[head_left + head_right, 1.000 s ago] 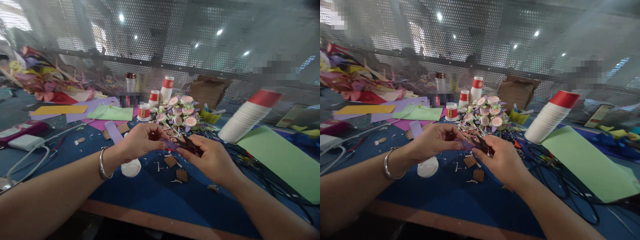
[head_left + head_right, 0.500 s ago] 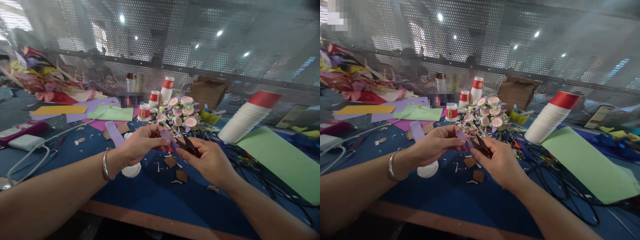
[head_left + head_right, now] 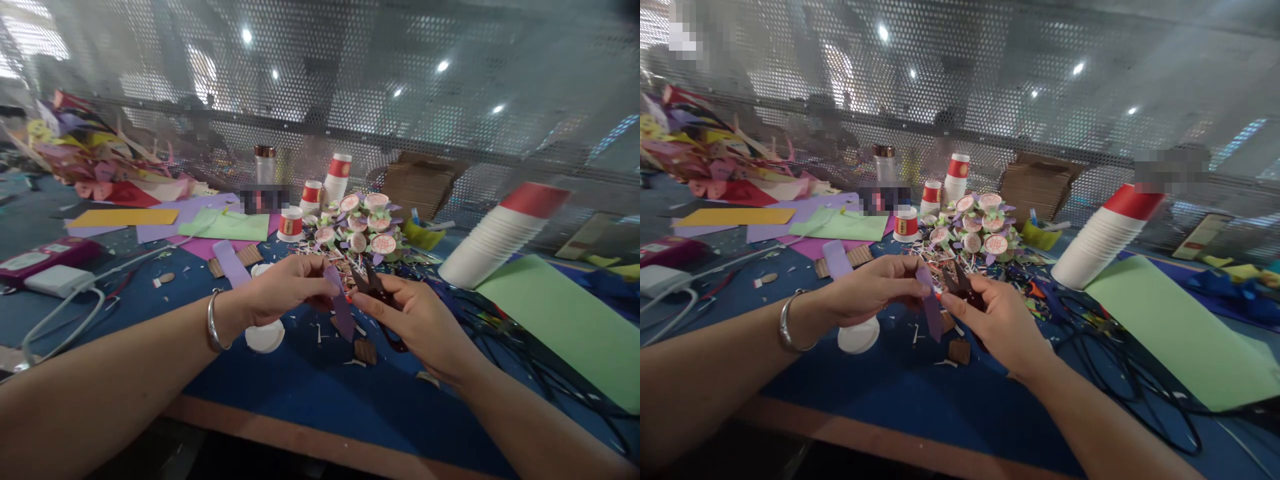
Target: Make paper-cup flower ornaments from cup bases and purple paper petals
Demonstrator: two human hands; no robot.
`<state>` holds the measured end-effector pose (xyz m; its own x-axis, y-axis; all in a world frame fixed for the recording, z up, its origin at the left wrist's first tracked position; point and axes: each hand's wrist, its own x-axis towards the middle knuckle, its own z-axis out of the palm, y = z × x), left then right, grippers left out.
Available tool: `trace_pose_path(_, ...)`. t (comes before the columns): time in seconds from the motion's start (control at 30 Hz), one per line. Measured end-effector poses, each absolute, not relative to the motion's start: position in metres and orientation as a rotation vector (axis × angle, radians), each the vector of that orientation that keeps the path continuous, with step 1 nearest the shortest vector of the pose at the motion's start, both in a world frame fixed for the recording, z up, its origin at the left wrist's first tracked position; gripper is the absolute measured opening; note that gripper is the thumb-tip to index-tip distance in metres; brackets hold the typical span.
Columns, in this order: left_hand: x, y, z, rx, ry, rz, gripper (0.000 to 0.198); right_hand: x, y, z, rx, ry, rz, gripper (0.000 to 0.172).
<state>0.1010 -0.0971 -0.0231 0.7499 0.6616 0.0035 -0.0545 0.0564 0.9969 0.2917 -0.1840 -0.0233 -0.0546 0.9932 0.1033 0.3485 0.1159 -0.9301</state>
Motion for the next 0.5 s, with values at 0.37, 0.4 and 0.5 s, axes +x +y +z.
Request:
trace_pose_path(0.37, 0.107, -0.107, -0.029, 1.318, 0.478, 0.545, 0.017, 0.287, -0.182, -0.031, -1.33, -1.346, 0.946, 0.032)
trace_pose_path(0.4, 0.108, -0.109, -0.029, 1.292, 0.469, 0.497, 0.02, 0.287, -0.182, -0.03, -1.334, -1.334, 0.926, 0.031)
trace_pose_path(0.5, 0.109, -0.114, -0.029, 1.235, 0.459, 0.422, 0.023, 0.285, -0.182, -0.03, -1.341, -1.329, 0.864, 0.028)
